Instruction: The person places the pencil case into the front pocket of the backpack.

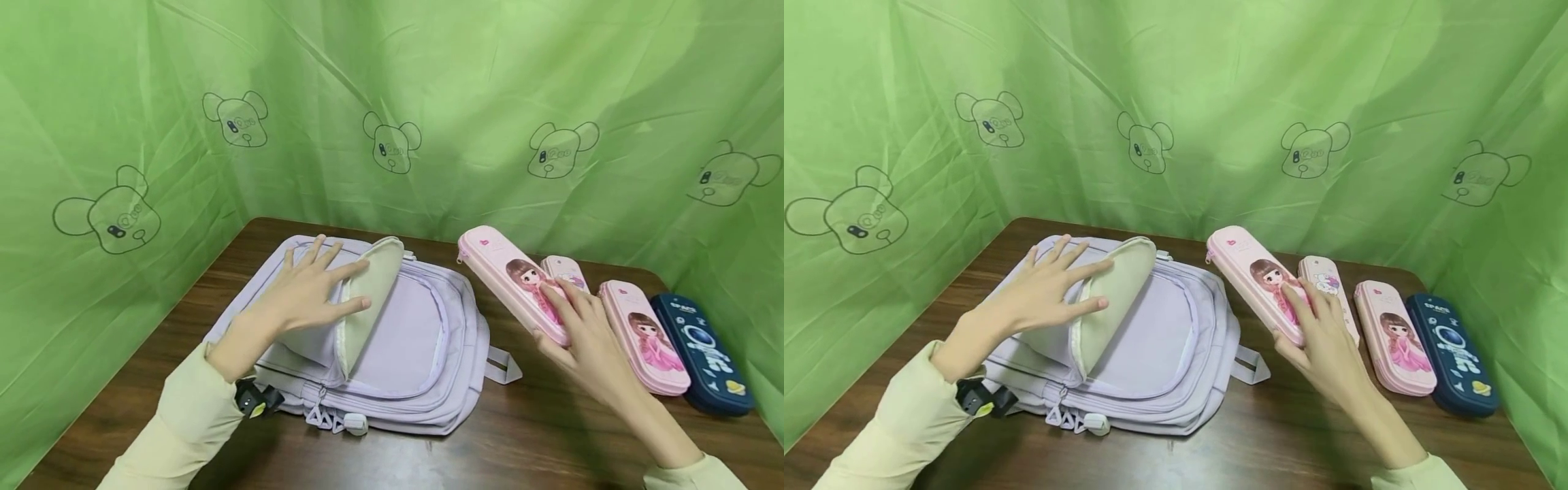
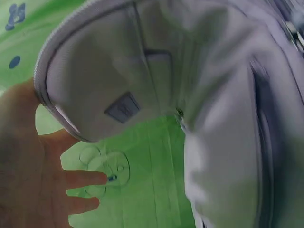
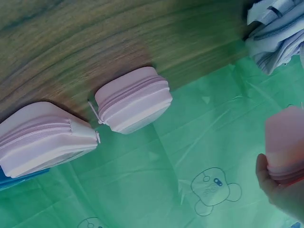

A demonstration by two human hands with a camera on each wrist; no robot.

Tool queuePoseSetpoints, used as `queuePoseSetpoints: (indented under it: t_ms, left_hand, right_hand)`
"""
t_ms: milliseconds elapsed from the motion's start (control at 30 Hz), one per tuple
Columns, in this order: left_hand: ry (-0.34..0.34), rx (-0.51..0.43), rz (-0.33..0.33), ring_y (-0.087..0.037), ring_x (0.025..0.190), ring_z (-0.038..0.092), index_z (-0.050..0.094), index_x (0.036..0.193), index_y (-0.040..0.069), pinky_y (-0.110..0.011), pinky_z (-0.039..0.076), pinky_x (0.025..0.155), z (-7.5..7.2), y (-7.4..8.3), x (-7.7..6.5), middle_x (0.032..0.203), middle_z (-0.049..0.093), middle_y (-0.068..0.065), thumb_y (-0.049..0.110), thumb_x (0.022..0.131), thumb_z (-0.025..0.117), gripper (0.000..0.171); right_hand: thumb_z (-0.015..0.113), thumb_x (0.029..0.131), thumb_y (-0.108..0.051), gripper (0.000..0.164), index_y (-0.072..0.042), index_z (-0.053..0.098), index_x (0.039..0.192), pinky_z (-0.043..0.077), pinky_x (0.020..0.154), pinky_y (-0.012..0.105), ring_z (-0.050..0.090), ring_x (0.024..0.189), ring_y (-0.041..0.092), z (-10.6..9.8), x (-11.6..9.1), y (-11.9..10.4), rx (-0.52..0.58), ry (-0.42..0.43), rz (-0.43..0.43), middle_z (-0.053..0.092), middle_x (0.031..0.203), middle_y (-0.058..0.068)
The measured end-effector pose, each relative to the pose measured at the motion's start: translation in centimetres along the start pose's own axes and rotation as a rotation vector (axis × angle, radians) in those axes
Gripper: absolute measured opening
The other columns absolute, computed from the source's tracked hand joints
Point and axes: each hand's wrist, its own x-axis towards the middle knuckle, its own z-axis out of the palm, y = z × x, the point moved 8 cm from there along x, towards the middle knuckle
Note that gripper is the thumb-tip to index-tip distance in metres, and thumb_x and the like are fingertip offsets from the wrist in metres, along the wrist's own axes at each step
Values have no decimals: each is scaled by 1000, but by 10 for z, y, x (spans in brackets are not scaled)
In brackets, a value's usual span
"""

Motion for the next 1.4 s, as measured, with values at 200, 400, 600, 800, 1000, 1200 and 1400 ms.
queuePoseSetpoints:
  t_ms: [200,400,600,800,1000,1200,1400]
  left_hand:
    - [-21,22,-59,-40,137,-4,33,144,36,-67,-5,99,5,-32,-11,152,13,-17,82,76,33,83]
    - [-86,-60,-107,-49,134,1,29,146,35,-74,-3,93,24,-62,-24,149,21,-23,76,81,38,77]
    - [-124,-213,-117,-58,129,2,23,148,36,-79,4,86,46,-85,-30,148,19,-25,67,86,44,72]
    - [-127,-326,-167,-63,125,-5,9,150,34,-79,3,86,66,-102,-35,149,2,-30,63,90,40,74]
    - [-38,-395,-215,-51,133,3,1,150,11,-73,2,95,74,-114,-39,151,4,-25,58,94,36,82]
    - [54,-474,-233,-44,136,9,10,145,-8,-56,9,107,74,-118,-36,149,12,-29,54,95,37,84]
    - [104,-518,-222,-43,135,13,5,150,7,-59,11,105,71,-118,-38,151,16,-22,51,96,38,77]
  right_hand:
    - [61,82,-38,64,-11,47,137,36,85,57,38,116,36,5,-11,-26,6,-60,-75,36,144,14]
    - [41,92,-49,60,-7,51,133,28,102,36,41,115,35,16,-20,-57,-17,-49,-256,41,137,20]
    - [57,79,-32,56,-11,55,131,20,103,19,42,115,29,33,-24,-72,46,-127,-302,43,138,15]
    - [68,64,-16,67,-14,56,130,21,102,15,40,119,24,47,-25,-73,164,-239,-242,44,138,12]
    - [73,63,-13,71,-16,55,132,22,103,16,39,123,22,62,-21,-86,310,-305,-250,40,142,7]
    - [71,60,-8,72,-16,57,130,26,98,15,42,120,21,72,-13,-94,371,-288,-260,42,141,7]
    - [72,61,-10,71,-18,57,130,28,99,21,41,121,21,84,-10,-93,379,-328,-220,43,140,7]
